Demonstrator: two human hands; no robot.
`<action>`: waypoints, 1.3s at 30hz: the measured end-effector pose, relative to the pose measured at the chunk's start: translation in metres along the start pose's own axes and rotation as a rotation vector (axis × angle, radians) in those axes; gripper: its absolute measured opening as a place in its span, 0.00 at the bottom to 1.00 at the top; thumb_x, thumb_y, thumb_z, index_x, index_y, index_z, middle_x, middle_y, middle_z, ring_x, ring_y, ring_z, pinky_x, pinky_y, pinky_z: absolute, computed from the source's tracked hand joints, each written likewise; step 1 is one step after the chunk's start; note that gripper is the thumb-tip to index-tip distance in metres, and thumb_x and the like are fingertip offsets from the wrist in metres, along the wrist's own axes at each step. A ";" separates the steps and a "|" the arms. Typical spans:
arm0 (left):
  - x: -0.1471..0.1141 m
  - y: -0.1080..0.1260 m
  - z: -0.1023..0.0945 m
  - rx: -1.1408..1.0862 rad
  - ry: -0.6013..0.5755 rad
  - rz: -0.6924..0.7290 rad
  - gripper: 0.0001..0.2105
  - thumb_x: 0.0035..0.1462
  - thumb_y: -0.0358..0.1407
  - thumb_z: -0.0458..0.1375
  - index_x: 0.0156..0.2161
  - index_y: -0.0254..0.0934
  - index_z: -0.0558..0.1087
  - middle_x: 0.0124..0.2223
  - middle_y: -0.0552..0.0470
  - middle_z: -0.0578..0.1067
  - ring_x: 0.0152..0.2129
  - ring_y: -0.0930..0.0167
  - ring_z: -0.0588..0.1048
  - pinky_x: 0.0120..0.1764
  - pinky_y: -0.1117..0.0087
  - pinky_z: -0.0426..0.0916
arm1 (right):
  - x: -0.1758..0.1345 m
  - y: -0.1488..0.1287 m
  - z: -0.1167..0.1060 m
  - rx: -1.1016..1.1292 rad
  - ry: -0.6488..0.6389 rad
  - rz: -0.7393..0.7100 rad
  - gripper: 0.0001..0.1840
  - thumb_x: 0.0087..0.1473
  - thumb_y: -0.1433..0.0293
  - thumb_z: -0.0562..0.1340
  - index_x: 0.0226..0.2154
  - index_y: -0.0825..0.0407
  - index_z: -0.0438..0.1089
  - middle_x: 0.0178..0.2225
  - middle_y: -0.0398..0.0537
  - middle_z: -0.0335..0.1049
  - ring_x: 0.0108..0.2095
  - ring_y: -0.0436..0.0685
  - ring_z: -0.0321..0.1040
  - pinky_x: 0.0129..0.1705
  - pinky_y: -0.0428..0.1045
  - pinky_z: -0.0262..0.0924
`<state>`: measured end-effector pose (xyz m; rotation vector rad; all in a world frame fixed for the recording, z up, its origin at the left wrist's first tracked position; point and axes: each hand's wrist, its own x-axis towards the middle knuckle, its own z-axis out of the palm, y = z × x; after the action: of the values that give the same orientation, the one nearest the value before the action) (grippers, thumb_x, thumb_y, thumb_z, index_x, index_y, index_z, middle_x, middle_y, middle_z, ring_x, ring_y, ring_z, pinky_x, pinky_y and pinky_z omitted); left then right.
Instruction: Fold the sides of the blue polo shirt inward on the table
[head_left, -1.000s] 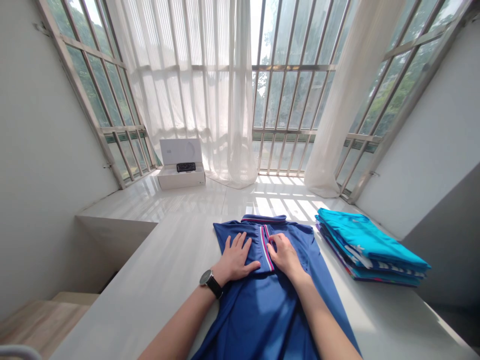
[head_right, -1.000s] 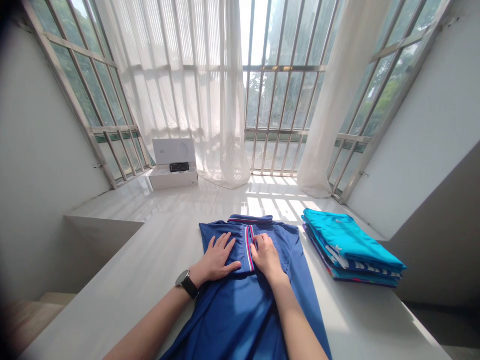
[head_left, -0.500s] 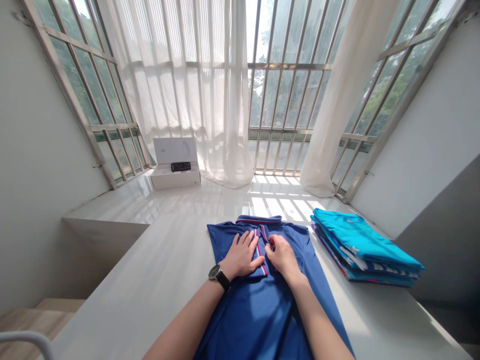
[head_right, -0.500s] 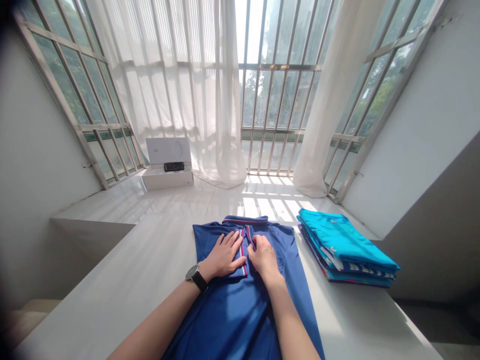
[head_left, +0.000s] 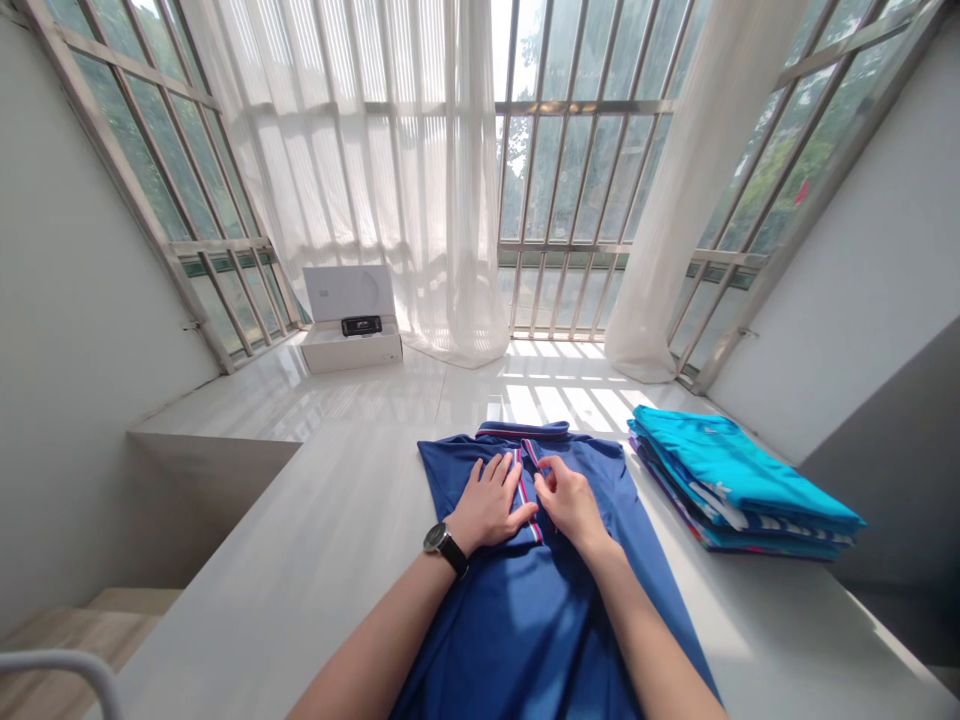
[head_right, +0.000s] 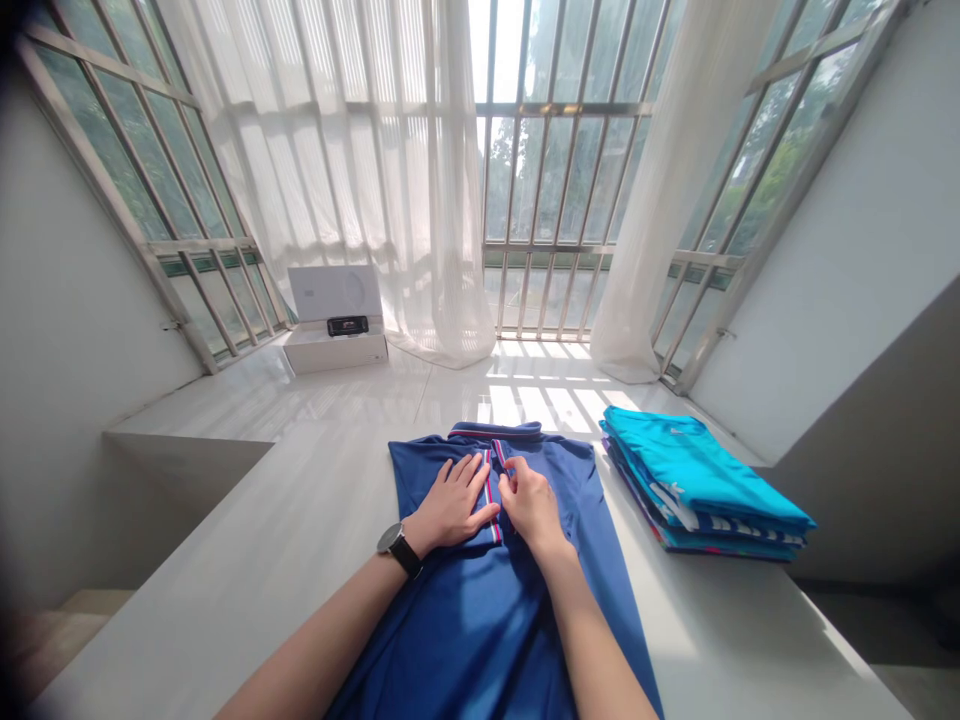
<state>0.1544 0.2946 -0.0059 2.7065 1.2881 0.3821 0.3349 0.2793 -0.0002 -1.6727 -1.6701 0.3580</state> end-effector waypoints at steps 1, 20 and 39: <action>0.000 0.000 0.000 -0.001 -0.003 -0.001 0.37 0.69 0.58 0.43 0.71 0.33 0.56 0.73 0.37 0.53 0.70 0.53 0.52 0.68 0.45 0.48 | 0.000 0.001 0.002 0.026 -0.022 -0.014 0.11 0.59 0.65 0.58 0.42 0.49 0.72 0.23 0.42 0.74 0.26 0.56 0.72 0.31 0.48 0.60; 0.003 0.005 -0.004 0.038 0.003 -0.089 0.33 0.70 0.53 0.46 0.69 0.32 0.58 0.72 0.34 0.55 0.69 0.53 0.55 0.67 0.46 0.52 | 0.003 0.032 0.016 -0.202 -0.089 -0.179 0.25 0.62 0.64 0.57 0.60 0.53 0.69 0.63 0.62 0.66 0.65 0.66 0.61 0.65 0.63 0.58; 0.064 -0.027 -0.024 -0.095 -0.015 -0.173 0.08 0.65 0.35 0.59 0.48 0.39 0.74 0.48 0.46 0.77 0.45 0.63 0.79 0.44 0.68 0.71 | -0.001 0.016 0.010 -0.353 -0.102 -0.177 0.24 0.67 0.65 0.55 0.62 0.53 0.67 0.64 0.59 0.65 0.65 0.63 0.61 0.66 0.58 0.56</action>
<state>0.1662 0.3619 0.0229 2.4927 1.4478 0.3921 0.3400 0.2826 -0.0177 -1.7592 -2.0329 0.0647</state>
